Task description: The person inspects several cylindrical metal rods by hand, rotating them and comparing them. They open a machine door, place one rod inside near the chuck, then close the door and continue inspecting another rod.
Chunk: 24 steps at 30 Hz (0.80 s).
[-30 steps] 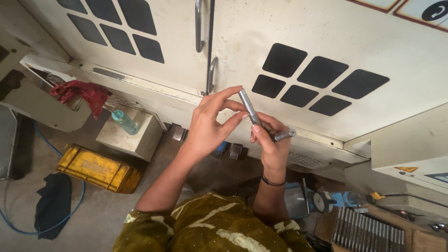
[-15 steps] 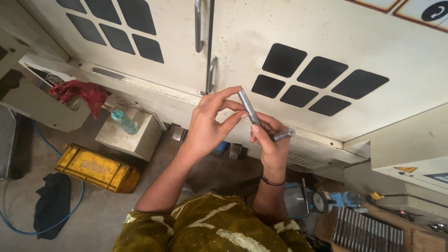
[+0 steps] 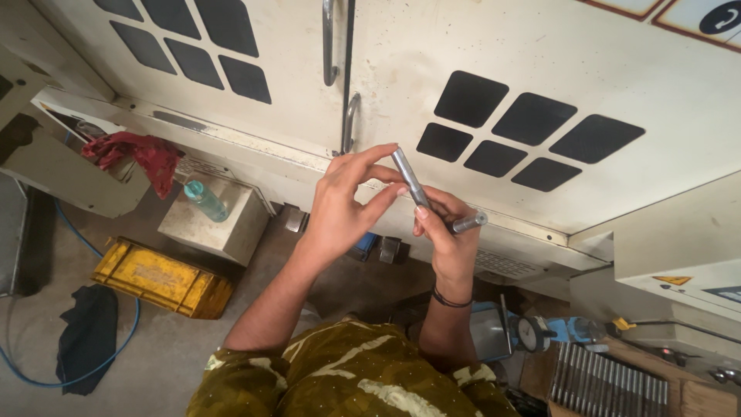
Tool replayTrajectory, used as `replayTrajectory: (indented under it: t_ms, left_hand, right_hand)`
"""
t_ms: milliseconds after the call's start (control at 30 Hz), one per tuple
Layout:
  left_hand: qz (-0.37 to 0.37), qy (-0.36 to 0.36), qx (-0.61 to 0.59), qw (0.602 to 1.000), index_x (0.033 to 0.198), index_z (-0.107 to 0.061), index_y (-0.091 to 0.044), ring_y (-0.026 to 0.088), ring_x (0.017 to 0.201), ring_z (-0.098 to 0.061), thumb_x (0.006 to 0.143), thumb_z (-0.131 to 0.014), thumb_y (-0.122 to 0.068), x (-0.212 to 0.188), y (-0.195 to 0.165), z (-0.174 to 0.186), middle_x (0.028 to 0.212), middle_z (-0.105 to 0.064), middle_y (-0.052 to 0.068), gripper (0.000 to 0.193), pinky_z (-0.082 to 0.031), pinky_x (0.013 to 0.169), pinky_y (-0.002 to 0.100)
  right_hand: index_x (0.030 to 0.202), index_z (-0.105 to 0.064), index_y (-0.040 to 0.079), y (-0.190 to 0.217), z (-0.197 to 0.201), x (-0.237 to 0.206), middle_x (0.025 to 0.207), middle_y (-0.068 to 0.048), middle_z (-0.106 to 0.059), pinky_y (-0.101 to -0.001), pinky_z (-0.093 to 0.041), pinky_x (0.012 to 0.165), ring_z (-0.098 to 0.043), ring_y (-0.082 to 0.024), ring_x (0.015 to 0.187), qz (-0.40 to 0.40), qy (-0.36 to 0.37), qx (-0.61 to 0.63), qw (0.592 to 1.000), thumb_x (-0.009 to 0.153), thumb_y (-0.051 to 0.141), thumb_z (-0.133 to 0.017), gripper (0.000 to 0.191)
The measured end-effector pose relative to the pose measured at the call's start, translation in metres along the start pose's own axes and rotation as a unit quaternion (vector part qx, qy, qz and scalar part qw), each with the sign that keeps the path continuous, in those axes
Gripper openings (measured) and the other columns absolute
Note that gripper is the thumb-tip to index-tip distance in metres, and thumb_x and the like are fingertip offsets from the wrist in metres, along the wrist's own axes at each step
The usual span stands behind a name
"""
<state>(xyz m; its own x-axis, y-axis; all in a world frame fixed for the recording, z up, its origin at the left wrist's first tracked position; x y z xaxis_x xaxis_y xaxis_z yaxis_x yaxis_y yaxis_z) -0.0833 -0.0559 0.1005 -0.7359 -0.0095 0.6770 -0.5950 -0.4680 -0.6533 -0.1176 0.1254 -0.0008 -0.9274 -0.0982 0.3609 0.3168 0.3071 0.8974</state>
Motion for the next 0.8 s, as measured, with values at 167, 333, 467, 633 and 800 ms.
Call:
replayTrajectory:
  t_ms: [167,333,467,633,800]
  left_hand:
    - [-0.006,0.003,0.006,1.0,0.132,-0.063,-0.007,0.022,0.104,-0.069,0.087,-0.085,-0.016,0.0009,-0.0014,-0.0008,0.097,-0.079,0.001,0.051,-0.047,0.1,0.037]
    - [-0.002,-0.004,0.003,1.0,0.132,-0.064,-0.008,0.021,0.105,-0.07,0.088,-0.084,-0.015,0.0005,0.0007,0.0001,0.098,-0.079,0.0,0.049,-0.048,0.099,0.035]
    - [-0.005,-0.006,0.003,1.0,0.132,-0.064,-0.008,0.022,0.105,-0.069,0.088,-0.084,-0.015,0.0002,0.0005,-0.0005,0.098,-0.079,0.0,0.048,-0.048,0.099,0.035]
    - [-0.003,-0.002,0.001,1.0,0.132,-0.064,-0.008,0.021,0.103,-0.069,0.088,-0.085,-0.016,0.0017,0.0008,-0.0019,0.098,-0.079,0.0,0.049,-0.047,0.1,0.036]
    - [-0.008,-0.008,0.008,1.0,0.131,-0.064,-0.007,0.022,0.105,-0.069,0.086,-0.086,-0.017,0.0018,-0.0005,-0.0013,0.099,-0.079,0.0,0.05,-0.046,0.102,0.037]
  right_hand:
    - [0.124,-0.069,-0.008,-0.0003,0.0007,0.0009,0.087,-0.009,-0.07,-0.0253,-0.049,0.063,-0.062,-0.012,0.07,-0.001,-0.001,-0.011,1.0,0.095,-0.002,-0.067,0.029]
    - [0.123,-0.068,-0.008,0.0004,0.0004,0.0007,0.087,-0.009,-0.07,-0.0242,-0.046,0.062,-0.062,-0.012,0.069,0.0,-0.002,0.002,1.0,0.093,-0.003,-0.067,0.03]
    - [0.123,-0.069,-0.009,0.0024,-0.0005,0.001,0.086,-0.009,-0.069,-0.0247,-0.047,0.062,-0.062,-0.012,0.069,0.007,0.004,-0.005,1.0,0.094,-0.003,-0.067,0.03]
    - [0.123,-0.069,-0.009,0.0023,-0.0002,0.0023,0.086,-0.009,-0.069,-0.0249,-0.047,0.063,-0.061,-0.012,0.069,0.004,0.006,0.002,1.0,0.094,-0.003,-0.067,0.029]
    - [0.123,-0.068,-0.009,0.0002,0.0016,0.0028,0.087,-0.009,-0.069,-0.0248,-0.048,0.063,-0.061,-0.012,0.069,-0.003,-0.003,0.002,1.0,0.093,-0.003,-0.067,0.03]
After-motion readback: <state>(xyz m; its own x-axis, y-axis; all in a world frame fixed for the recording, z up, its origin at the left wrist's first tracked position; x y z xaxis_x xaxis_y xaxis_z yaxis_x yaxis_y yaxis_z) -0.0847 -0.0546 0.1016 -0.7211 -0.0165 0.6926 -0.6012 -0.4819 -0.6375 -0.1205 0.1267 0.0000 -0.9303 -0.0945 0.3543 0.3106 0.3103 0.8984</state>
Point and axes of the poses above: each hand's wrist, its own x-axis towards the middle knuckle, its own z-axis out of the back of the hand, y = z × x, the point moved 10 cm from there along x, towards the middle knuckle
